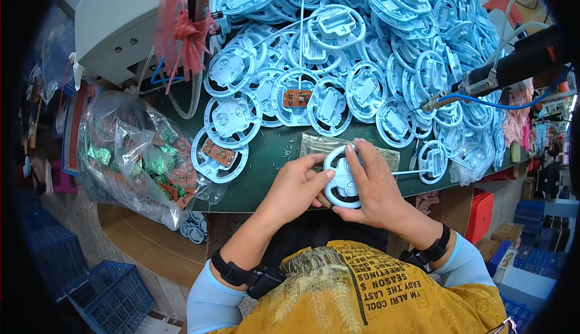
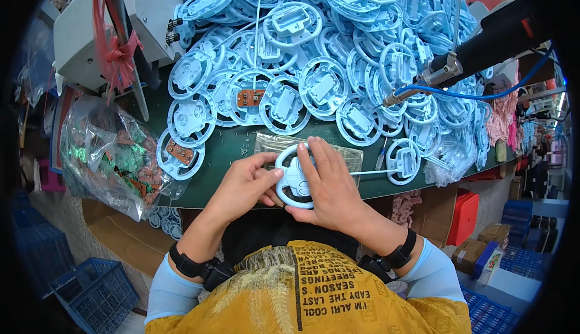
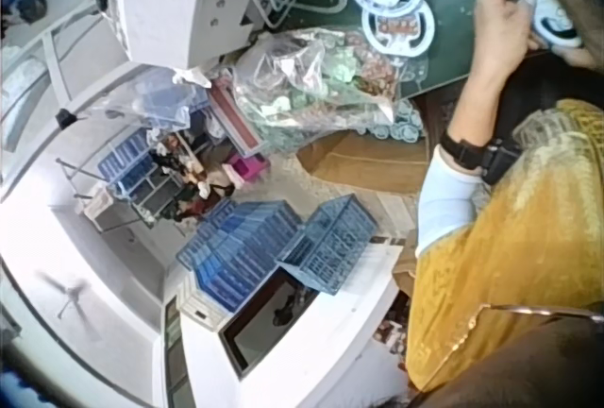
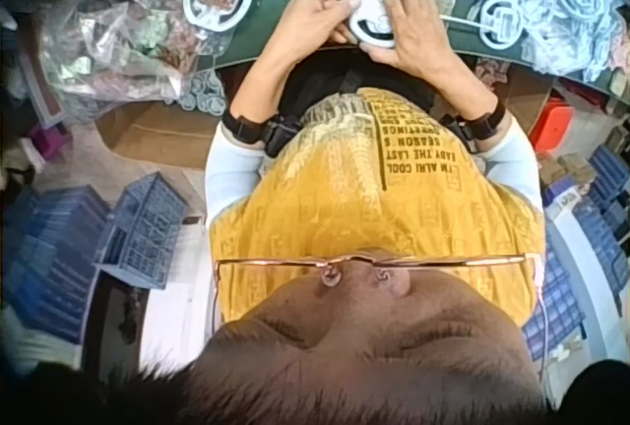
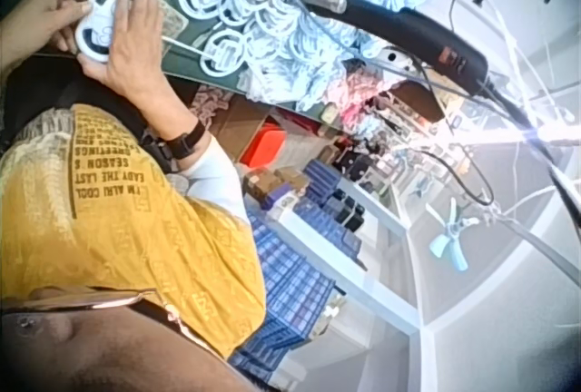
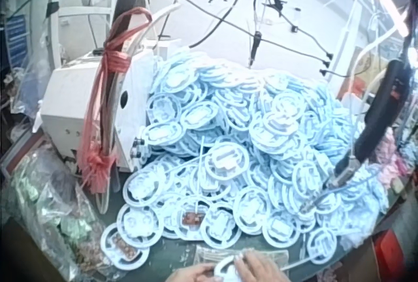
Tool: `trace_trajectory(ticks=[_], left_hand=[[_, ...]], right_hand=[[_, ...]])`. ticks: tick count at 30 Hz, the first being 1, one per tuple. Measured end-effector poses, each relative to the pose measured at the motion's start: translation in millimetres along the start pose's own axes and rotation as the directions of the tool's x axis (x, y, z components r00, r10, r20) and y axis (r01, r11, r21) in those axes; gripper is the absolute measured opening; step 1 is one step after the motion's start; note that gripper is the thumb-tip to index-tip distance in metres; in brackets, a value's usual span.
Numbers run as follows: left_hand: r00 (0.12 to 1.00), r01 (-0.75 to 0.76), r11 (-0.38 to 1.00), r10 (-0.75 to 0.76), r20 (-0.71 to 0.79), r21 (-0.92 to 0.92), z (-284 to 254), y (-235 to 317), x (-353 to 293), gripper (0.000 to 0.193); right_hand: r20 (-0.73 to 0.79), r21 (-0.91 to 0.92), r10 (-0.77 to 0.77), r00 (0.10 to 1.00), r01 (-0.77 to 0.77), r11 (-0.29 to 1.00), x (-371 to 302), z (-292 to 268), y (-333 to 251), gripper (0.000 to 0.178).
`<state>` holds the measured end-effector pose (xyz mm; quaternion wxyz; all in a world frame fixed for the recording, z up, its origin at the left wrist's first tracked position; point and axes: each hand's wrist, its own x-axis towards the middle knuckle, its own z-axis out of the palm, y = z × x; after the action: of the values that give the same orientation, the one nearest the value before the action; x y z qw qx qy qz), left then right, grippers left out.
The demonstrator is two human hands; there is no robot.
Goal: The person uses a handheld heat gun to apply heat to the center of light blue circular plastic components. They pick up each component, direct the heat gun at it, and then place it back on the table. The process is repeated for multiple units in a repetitive assembly line fashion.
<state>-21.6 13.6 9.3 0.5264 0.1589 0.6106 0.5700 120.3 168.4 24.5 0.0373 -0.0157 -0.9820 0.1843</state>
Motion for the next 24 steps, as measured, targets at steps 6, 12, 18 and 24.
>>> trace_trajectory(ticks=[6, 12, 18, 24], left_hand=[[0.999, 0.046, 0.997, -0.047, 0.018, 0.056, -0.4, -1.8, 11.7, 0.032], [1.0, 0.015, 0.99, -0.011, -0.028, 0.143, 1.2, 1.8, 3.1, 0.026], [0.88, -0.385, 0.746, 0.475, -0.029, 0.543, 5.5, 12.3, -7.0, 0.025], [0.466, -0.651, 0.021, 0.801, 0.377, 0.759, -4.3, -2.9, -2.7, 0.033]], right_hand=[[-0.099, 0.001, -0.016, 0.995, 0.016, 1.0, -3.5, 18.9, 4.9, 0.108], [-0.058, 0.479, 0.13, 0.99, -0.087, 0.873, -10.1, -11.4, 20.0, 0.083], [-0.801, 0.534, 0.408, 0.439, 0.214, 0.818, 3.8, -144.1, 94.2, 0.04], [-0.562, 0.752, 0.273, 0.781, 0.344, 0.563, 44.1, -176.7, 112.2, 0.044]])
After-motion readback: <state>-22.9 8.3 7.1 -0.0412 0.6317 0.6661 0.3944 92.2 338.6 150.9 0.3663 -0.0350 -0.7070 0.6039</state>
